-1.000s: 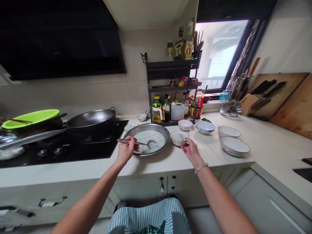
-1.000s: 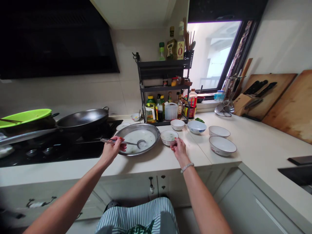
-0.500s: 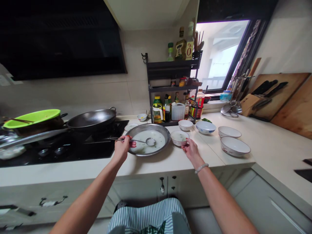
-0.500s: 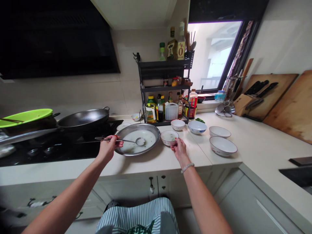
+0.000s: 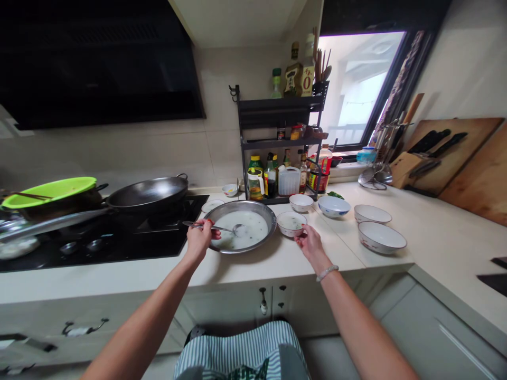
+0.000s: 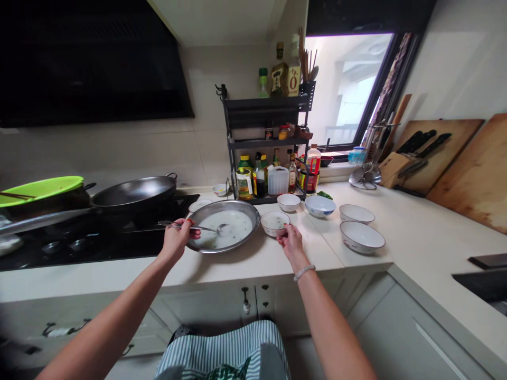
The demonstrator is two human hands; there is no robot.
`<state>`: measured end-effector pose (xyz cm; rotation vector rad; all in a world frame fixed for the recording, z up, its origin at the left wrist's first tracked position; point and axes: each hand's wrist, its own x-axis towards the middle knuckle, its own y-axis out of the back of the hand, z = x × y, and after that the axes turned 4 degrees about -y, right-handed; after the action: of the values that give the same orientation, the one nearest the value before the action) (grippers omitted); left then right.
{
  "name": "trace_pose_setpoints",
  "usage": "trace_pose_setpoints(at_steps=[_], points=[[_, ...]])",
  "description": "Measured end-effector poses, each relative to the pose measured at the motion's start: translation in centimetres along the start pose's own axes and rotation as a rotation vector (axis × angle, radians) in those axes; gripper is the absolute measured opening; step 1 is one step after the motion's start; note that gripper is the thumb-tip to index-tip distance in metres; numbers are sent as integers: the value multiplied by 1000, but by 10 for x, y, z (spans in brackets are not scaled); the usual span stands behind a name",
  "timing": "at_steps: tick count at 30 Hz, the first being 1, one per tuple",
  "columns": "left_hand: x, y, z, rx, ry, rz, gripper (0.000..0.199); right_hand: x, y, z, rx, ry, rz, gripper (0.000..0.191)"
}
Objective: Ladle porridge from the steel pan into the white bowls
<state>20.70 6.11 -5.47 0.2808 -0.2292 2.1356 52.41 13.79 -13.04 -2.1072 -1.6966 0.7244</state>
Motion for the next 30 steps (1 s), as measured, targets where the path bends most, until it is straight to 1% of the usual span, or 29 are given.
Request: trace_pose_setpoints(at_steps=[13,21,30], points=[[2,5,13,2,-8,23,10,-1,0,0,7,12,-6,27],[6,3,13,-78,49,32,8,2,1,2,9,12,-13,26],[5,-3,21,-133,100,43,5,1,1,0,0,13,-10,27]])
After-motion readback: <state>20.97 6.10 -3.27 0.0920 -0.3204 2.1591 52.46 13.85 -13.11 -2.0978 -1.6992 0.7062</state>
